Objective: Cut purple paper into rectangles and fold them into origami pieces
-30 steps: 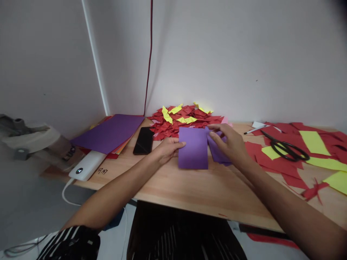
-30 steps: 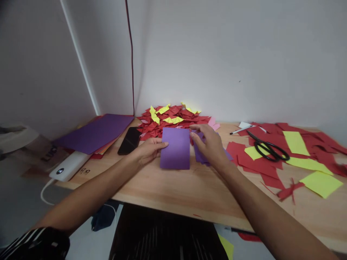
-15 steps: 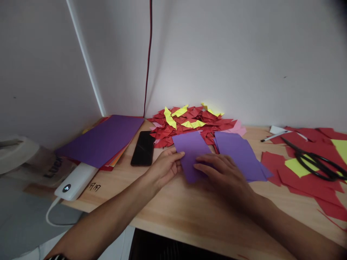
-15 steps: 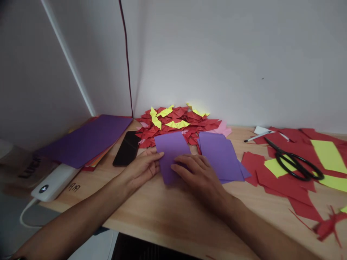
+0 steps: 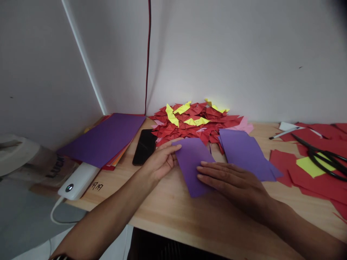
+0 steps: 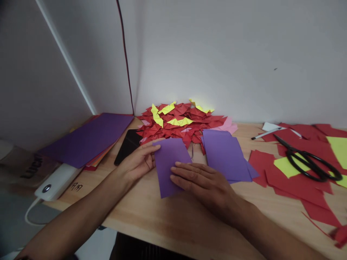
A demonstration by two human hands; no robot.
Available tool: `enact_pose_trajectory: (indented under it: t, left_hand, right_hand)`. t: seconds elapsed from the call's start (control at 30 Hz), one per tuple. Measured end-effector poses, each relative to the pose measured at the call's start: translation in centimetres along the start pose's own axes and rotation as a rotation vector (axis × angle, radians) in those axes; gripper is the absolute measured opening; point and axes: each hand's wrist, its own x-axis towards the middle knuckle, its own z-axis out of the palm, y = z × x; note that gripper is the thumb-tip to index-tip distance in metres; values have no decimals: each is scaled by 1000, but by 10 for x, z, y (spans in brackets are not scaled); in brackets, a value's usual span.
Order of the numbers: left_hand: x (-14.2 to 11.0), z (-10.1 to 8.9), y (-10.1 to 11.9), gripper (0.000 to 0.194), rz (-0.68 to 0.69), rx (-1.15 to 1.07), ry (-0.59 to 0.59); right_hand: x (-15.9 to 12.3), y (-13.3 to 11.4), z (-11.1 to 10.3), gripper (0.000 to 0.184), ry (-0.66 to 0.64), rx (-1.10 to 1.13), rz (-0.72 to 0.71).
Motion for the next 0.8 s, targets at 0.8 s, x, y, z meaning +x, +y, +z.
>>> enact_pose_trajectory:
  t: [0.8]
  left_hand:
    - [1, -17, 19, 42, 119, 645, -103]
  right_hand:
    - [11, -9, -12, 44, -208, 177, -84]
